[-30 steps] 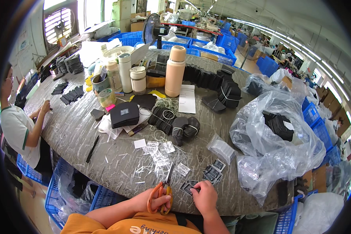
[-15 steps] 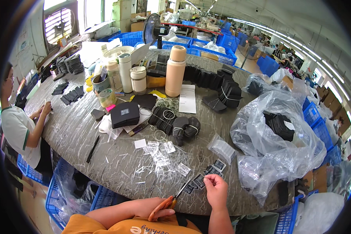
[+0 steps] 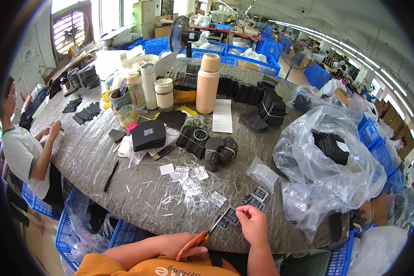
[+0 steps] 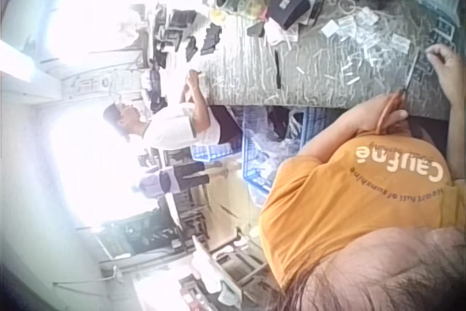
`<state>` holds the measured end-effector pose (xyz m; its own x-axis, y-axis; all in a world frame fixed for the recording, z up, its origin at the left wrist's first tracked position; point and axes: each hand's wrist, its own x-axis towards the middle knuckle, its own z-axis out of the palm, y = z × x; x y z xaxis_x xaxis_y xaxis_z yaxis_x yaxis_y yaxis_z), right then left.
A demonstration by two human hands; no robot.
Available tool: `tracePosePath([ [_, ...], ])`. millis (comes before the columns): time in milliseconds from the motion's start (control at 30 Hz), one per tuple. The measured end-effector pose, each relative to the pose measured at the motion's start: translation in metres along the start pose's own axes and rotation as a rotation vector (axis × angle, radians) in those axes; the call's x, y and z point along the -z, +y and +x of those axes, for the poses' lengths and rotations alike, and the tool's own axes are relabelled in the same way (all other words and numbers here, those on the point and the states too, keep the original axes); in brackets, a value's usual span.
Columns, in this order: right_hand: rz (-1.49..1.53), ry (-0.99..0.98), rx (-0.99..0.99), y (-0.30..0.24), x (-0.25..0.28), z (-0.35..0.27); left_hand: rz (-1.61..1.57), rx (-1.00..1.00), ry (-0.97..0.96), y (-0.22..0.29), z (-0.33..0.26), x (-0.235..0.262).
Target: Cut and sort small rectangular labels from a sheet using scissors.
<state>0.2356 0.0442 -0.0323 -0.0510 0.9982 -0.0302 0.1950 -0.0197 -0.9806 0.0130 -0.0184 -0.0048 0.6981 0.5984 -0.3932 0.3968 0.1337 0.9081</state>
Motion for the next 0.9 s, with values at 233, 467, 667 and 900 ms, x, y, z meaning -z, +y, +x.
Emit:
tracePosePath([
  [233,0.021,-0.036,0.001,-0.0010,-0.0003,-0.0002,-0.022,0.051,-0.024,-0.0050,0.0001,0.0005],
  [467,0.030,-0.047,-0.023,0.0017,0.0014,0.0012,-0.003,0.075,-0.054,-0.0067,0.0018,0.0013],
  [667,0.044,-0.052,-0.032,-0.0004,0.0019,0.0023,0.003,-0.010,0.024,-0.0006,-0.0010,-0.0019],
  [900,0.054,-0.054,-0.033,-0.0005,0.0033,0.0027,0.028,0.036,-0.018,-0.0058,0.0021,0.0002],
])
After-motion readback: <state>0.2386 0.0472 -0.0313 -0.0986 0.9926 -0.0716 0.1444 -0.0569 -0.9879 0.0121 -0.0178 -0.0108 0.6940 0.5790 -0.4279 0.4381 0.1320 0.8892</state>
